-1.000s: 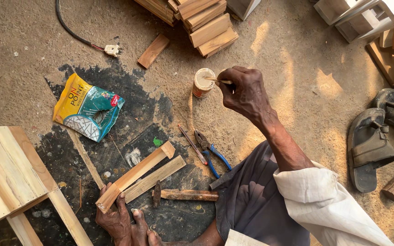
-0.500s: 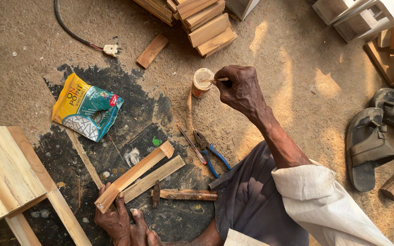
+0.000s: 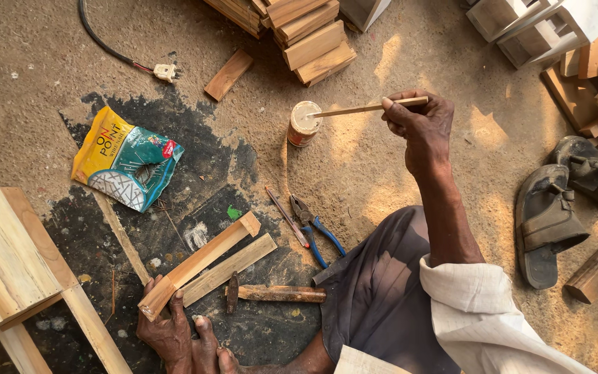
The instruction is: The person sits on the floor and assembles small wooden frames by applying glue to the ends of wooden pieces and joining them. They use a hammer to tap the joints together and occasionally use pliers to adjust nails. The person works on multiple frames, stacking completed ones nearby.
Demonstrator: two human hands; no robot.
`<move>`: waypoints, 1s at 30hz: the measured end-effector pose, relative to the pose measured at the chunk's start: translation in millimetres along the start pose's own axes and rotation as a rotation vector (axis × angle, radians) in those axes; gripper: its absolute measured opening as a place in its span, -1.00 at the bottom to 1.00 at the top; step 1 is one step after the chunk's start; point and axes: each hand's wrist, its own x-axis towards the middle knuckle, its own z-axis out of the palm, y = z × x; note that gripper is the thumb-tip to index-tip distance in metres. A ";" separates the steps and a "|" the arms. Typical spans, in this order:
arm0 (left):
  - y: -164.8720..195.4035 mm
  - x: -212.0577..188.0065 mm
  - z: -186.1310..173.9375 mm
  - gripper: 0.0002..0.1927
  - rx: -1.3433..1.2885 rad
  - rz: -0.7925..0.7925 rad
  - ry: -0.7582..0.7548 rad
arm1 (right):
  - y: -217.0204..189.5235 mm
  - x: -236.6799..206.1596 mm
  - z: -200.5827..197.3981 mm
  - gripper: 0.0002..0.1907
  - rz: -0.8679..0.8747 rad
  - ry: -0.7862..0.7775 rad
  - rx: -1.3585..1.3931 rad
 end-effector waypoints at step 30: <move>-0.7 9.3 2.2 -0.51 0.102 0.189 0.097 | 3.9 -55.6 7.8 -0.94 0.599 -0.006 0.870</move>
